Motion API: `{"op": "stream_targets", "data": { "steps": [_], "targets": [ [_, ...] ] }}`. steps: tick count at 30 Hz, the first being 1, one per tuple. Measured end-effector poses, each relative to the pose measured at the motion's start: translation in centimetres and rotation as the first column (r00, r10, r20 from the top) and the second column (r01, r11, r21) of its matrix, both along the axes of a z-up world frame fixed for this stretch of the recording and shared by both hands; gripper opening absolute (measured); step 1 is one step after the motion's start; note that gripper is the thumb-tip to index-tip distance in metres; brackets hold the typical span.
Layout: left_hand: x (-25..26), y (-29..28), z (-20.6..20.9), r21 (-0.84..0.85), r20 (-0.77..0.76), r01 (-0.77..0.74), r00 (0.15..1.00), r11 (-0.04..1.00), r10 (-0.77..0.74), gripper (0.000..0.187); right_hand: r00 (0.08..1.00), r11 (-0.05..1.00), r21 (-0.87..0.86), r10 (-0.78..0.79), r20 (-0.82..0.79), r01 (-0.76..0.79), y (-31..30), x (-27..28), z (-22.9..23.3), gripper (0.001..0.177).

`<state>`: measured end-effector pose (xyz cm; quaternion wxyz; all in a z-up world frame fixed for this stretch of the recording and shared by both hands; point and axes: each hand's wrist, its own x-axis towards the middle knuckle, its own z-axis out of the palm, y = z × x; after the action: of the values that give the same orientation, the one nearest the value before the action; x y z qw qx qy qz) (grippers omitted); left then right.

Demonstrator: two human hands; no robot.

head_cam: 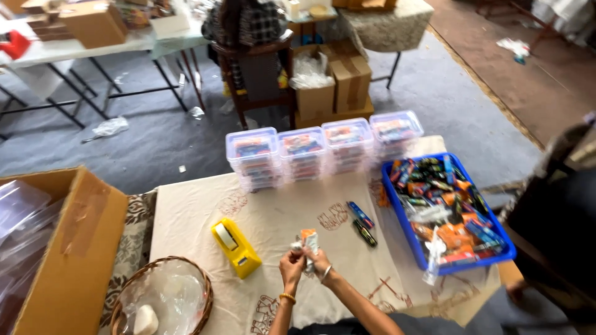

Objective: The worker is packaging various small snack packets into clear plastic containers at a workstation.

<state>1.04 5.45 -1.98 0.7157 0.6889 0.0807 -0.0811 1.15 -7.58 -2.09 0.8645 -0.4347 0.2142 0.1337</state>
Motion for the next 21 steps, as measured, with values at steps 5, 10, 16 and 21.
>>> {"op": "stream_targets", "data": {
  "steps": [5,10,16,21],
  "targets": [
    [1.2,-1.0,-1.9,0.041,-0.075,0.133,0.989,0.990,-0.130,0.017,0.998,0.986,-0.159,-0.029,0.061,0.038,-1.4,-0.1,0.4,0.033],
    [1.4,-2.7,-0.1,0.131,-0.097,0.309,0.950,0.942,-0.298,0.027,0.978,0.967,-0.247,-0.014,0.208,0.067,-3.9,1.6,-2.0,0.032],
    [0.5,-4.7,-4.8,0.063,-0.207,0.446,0.881,0.893,-0.426,0.034,0.971,0.292,-0.956,0.229,0.063,-0.007,-5.0,-0.4,7.3,0.047],
    [-1.2,-6.8,-3.4,-0.120,-0.356,0.500,0.784,0.857,-0.508,0.035,0.946,-0.079,-0.995,0.312,-0.090,-0.068,-7.9,-1.2,5.8,0.056]
  ]
}}
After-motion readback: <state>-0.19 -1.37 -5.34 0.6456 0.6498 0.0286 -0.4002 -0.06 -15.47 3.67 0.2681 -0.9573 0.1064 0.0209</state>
